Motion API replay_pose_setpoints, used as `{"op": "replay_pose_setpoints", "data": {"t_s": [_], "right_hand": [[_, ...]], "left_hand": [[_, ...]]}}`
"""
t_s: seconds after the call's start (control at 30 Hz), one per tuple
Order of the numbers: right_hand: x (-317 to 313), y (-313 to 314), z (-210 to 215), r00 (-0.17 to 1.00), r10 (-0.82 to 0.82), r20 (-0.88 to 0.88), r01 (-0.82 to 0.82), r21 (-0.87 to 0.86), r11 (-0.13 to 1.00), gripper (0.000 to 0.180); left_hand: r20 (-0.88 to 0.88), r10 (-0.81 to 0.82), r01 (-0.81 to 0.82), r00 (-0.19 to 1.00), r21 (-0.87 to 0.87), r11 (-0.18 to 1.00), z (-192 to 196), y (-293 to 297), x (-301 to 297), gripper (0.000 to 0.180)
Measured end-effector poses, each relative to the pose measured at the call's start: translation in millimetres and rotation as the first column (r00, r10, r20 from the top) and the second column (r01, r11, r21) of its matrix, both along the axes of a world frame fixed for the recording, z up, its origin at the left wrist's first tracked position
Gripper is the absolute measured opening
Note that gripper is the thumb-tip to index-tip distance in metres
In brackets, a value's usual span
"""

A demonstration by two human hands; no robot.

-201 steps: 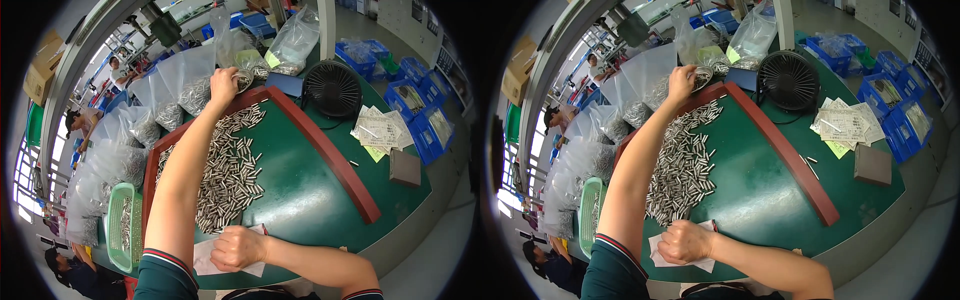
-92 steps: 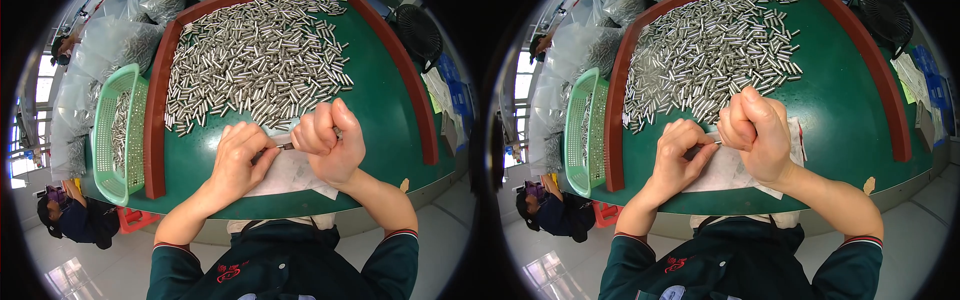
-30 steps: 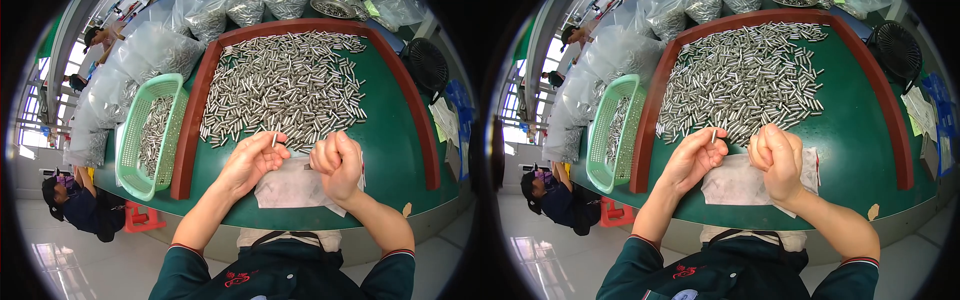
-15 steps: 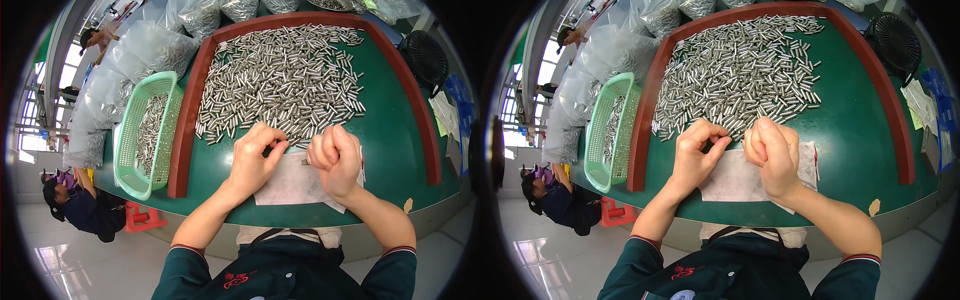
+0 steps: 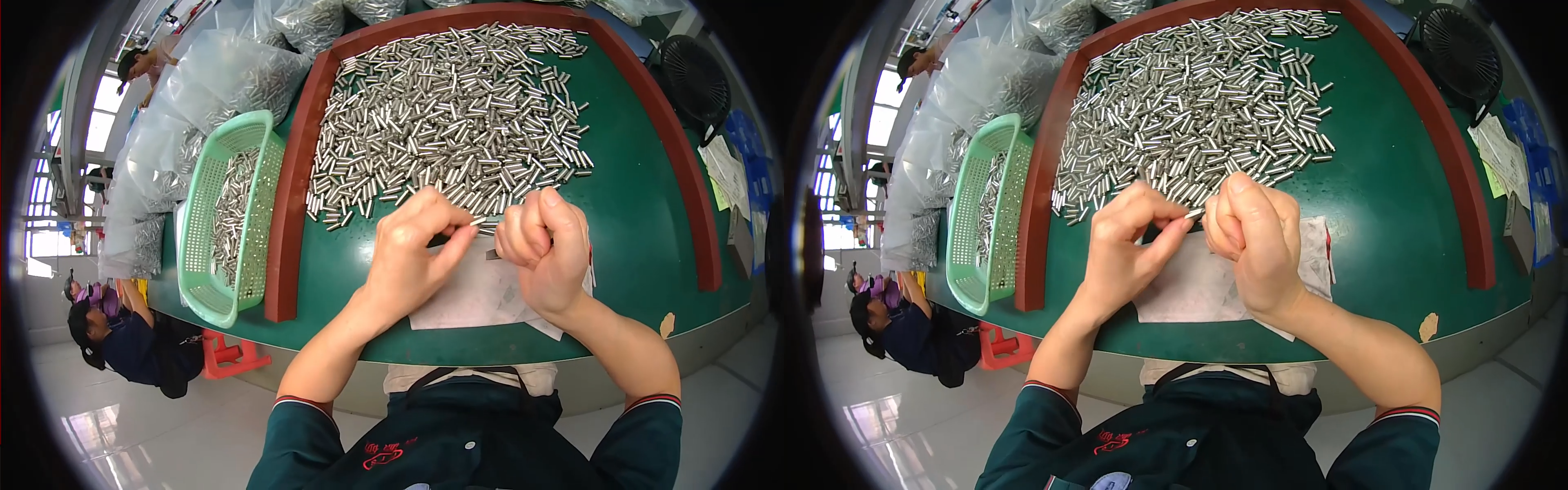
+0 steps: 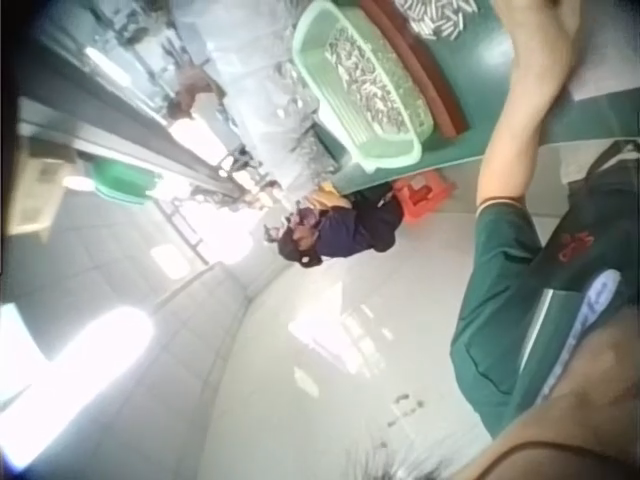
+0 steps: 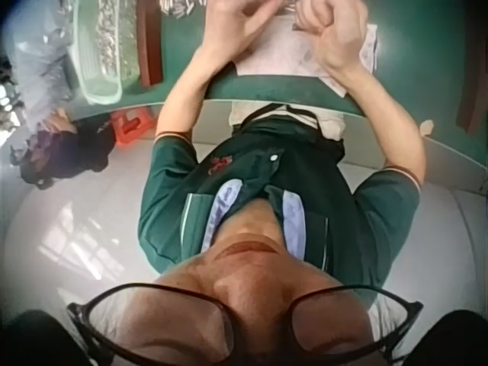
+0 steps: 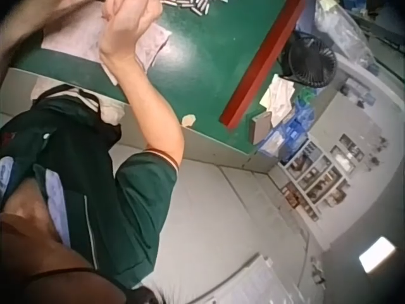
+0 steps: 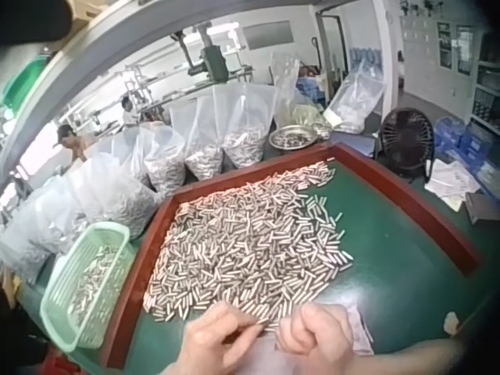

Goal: Assembling small cylindrical metal components by hand at a factory workbench.

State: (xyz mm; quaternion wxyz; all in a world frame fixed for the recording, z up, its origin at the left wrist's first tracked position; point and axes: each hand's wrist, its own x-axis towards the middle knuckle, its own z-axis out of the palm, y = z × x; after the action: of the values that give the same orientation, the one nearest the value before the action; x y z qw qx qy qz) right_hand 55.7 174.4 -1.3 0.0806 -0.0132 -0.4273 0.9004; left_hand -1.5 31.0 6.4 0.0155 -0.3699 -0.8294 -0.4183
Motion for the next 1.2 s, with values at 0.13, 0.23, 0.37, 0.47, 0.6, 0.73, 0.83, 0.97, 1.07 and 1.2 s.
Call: {"op": "replay_pose_setpoints", "data": {"t_s": [0.13,0.23,0.37,0.47,0.6,0.73,0.83,0.97,1.07,1.2], "right_hand": [[0,0,-1,1.0,0.006,-0.009,-0.006,-0.035,0.999,0.04],[-2,1,-1,0.999,-0.004,-0.037,0.004,-0.001,1.0,0.043],[-2,3,1,1.0,0.014,-0.028,-0.015,-0.043,0.999,0.043],[-2,3,-2,0.999,0.023,-0.022,-0.024,-0.045,0.999,0.043],[-2,3,-4,0.999,0.035,-0.027,-0.038,-0.086,0.996,0.042],[-2,3,-4,0.998,0.04,-0.047,-0.044,-0.08,0.996,0.042],[-1,3,-4,0.997,0.041,-0.063,-0.045,-0.066,0.997,0.043],[1,2,-5,0.996,0.038,-0.081,-0.041,-0.044,0.998,0.043],[1,0,-7,0.993,0.029,-0.112,-0.03,-0.006,1.0,0.042],[2,-6,-5,0.996,0.007,-0.088,0.0,0.083,0.997,0.043]], "left_hand": [[0.117,-0.096,0.104,0.989,-0.068,0.992,-12,-12,14,0.01],[0.051,-0.111,0.116,0.992,-0.114,0.987,-13,-10,12,0.009],[0.027,-0.11,0.113,0.994,-0.139,0.984,-13,-9,13,0.009],[0.041,-0.103,0.107,0.994,-0.121,0.987,-15,-8,13,0.008],[0.05,-0.096,0.101,0.994,-0.115,0.988,-15,-8,14,0.008],[0.055,-0.092,0.098,0.994,-0.113,0.989,-16,-9,14,0.008],[0.062,-0.089,0.095,0.994,-0.111,0.989,-16,-9,14,0.007],[0.065,-0.086,0.093,0.994,-0.116,0.989,-18,-8,16,0.006],[0.06,-0.09,0.097,0.994,-0.131,0.987,-16,-7,15,0.007],[0.067,-0.096,0.104,0.993,-0.13,0.986,-17,-7,15,0.007]]}}
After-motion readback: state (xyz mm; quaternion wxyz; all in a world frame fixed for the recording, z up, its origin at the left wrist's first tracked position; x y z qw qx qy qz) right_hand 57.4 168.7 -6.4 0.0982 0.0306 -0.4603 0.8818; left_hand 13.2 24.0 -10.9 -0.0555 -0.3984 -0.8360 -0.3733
